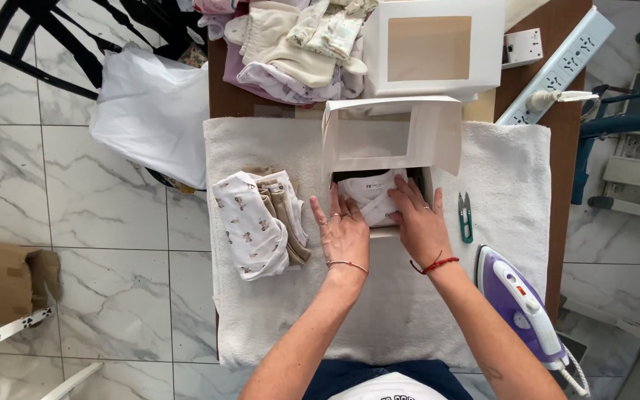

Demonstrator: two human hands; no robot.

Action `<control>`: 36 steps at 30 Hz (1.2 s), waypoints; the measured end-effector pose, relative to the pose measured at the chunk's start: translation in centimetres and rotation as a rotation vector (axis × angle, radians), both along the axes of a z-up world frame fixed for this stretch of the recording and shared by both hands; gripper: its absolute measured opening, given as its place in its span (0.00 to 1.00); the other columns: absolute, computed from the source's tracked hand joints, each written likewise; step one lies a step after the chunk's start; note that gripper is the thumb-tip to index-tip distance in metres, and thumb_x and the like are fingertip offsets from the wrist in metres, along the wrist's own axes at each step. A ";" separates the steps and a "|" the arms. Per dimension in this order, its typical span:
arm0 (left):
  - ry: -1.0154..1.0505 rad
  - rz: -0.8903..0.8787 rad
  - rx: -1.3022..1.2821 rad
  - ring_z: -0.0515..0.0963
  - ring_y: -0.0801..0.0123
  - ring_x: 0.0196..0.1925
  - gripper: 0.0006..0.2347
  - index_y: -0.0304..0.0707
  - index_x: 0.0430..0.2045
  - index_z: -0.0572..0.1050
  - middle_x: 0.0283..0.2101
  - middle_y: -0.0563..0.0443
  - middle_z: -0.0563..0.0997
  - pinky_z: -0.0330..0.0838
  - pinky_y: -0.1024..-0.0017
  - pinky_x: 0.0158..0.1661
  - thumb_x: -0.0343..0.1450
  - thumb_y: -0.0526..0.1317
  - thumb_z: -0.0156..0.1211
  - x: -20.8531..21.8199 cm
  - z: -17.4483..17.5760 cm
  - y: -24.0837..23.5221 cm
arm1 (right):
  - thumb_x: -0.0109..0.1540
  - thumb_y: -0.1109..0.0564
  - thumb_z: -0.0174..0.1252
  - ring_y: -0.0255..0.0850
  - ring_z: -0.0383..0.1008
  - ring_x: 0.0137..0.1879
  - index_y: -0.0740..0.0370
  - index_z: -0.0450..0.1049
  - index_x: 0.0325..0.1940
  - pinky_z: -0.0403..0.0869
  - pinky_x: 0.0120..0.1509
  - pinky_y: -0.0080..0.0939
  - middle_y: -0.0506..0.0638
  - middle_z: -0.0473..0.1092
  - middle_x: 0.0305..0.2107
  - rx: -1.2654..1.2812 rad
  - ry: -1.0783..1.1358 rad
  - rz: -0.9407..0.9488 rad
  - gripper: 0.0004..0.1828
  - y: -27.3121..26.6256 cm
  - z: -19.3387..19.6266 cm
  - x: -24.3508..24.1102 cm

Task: Folding baby clothes, ironing them, and placing them into a gift box for retail presentation.

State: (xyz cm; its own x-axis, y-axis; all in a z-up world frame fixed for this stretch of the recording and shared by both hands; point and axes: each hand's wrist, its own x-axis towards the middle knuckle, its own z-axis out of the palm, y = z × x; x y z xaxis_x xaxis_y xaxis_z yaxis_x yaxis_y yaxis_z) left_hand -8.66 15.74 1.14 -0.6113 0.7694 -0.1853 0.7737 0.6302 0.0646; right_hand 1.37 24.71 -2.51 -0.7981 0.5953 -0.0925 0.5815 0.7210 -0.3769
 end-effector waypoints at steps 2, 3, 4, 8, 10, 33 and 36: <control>-0.046 -0.011 0.132 0.63 0.62 0.54 0.11 0.38 0.32 0.71 0.38 0.48 0.74 0.31 0.43 0.57 0.59 0.39 0.55 -0.7 -0.5 -0.6 | 0.55 0.55 0.50 0.43 0.59 0.58 0.49 0.65 0.46 0.47 0.61 0.67 0.43 0.63 0.49 -0.091 0.020 -0.052 0.14 1.6 1.6 0.5; -0.099 -0.013 0.256 0.69 0.62 0.48 0.08 0.44 0.24 0.74 0.31 0.53 0.77 0.35 0.38 0.54 0.56 0.43 0.60 -1.1 -0.8 -1.1 | 0.56 0.55 0.50 0.44 0.63 0.55 0.45 0.71 0.40 0.46 0.61 0.68 0.39 0.69 0.41 -0.190 0.034 -0.093 0.10 2.3 2.4 0.8; -0.094 -0.021 0.257 0.69 0.62 0.48 0.08 0.44 0.24 0.74 0.31 0.53 0.77 0.35 0.38 0.54 0.56 0.43 0.60 -2.6 0.9 -1.1 | 0.56 0.55 0.50 0.44 0.63 0.55 0.45 0.71 0.40 0.46 0.61 0.68 0.39 0.69 0.41 -0.189 0.041 -0.099 0.10 2.8 3.8 1.1; -0.252 0.345 0.703 0.73 0.61 0.28 0.17 0.47 0.21 0.65 0.25 0.55 0.68 0.66 0.65 0.32 0.56 0.56 0.61 -7.9 2.8 0.5 | 0.52 0.56 0.62 0.42 0.68 0.43 0.55 0.67 0.41 0.66 0.47 0.41 0.48 0.68 0.32 -0.280 0.417 -0.522 0.16 5.8 7.0 1.1; -0.422 0.419 0.833 0.73 0.59 0.38 0.23 0.41 0.33 0.66 0.33 0.47 0.70 0.66 0.65 0.41 0.53 0.54 0.65 -9.6 0.7 1.3 | 0.48 0.57 0.65 0.48 0.65 0.51 0.61 0.63 0.48 0.66 0.51 0.47 0.53 0.66 0.41 -0.422 0.470 -0.562 0.28 7.1 7.2 0.5; 0.160 -0.306 0.605 0.74 0.64 0.43 0.21 0.49 0.51 0.57 0.51 0.43 0.67 0.68 0.72 0.38 0.64 0.29 0.41 -3.8 -6.9 -6.5 | 0.50 0.69 0.38 0.49 0.56 0.59 0.54 0.52 0.62 0.61 0.58 0.41 0.56 0.53 0.57 0.000 0.411 0.060 0.35 0.6 -1.4 5.7; -0.633 -0.108 0.510 0.61 0.41 0.54 0.39 0.40 0.58 0.46 0.57 0.28 0.54 0.60 0.57 0.50 0.49 0.20 0.44 -2.7 -3.3 -6.8 | 0.41 0.67 0.47 0.54 0.52 0.60 0.60 0.48 0.63 0.58 0.59 0.49 0.62 0.50 0.57 -0.482 0.451 -0.099 0.44 0.2 2.0 5.8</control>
